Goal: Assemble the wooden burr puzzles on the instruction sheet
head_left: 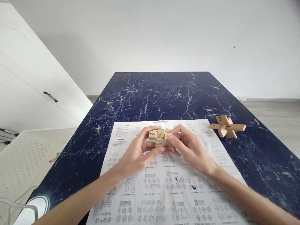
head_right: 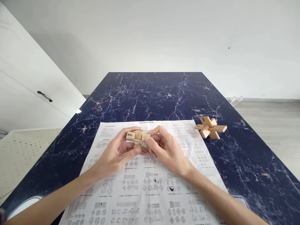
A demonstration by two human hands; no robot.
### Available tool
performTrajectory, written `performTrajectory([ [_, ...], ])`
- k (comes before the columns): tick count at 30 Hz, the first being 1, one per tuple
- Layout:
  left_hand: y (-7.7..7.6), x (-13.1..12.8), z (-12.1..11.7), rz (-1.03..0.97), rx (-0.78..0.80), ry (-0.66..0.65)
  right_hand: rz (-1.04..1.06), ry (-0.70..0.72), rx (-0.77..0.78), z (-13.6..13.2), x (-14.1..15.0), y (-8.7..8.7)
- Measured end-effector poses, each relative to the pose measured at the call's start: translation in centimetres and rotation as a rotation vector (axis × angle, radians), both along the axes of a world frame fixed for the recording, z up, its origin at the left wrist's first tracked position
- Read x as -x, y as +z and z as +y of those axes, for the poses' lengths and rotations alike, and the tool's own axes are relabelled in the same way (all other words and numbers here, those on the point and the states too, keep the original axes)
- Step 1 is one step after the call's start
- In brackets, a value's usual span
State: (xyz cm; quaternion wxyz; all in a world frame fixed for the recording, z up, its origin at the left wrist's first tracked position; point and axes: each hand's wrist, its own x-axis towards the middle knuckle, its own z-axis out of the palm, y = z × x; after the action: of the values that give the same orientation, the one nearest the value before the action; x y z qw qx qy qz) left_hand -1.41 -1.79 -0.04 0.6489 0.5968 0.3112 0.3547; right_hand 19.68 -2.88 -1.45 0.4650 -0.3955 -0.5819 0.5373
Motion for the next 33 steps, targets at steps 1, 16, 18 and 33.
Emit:
performTrajectory([
  [1, -0.1, 0.0, 0.0, 0.010, -0.018, 0.012, 0.017, 0.011, 0.011, 0.0, 0.1, 0.0],
  [16, -0.3, 0.6, 0.5, 0.230, -0.413, 0.083, -0.113, 0.001, 0.094, -0.5, 0.3, 0.1],
  [18, -0.2, 0.6, 0.4, 0.220, -0.403, 0.069, -0.113, -0.009, 0.107, -0.5, 0.3, 0.1],
  [33, 0.8, 0.3, 0.4, 0.208, -0.081, 0.124, -0.345, -0.267, -0.133, 0.5, -0.9, 0.1],
])
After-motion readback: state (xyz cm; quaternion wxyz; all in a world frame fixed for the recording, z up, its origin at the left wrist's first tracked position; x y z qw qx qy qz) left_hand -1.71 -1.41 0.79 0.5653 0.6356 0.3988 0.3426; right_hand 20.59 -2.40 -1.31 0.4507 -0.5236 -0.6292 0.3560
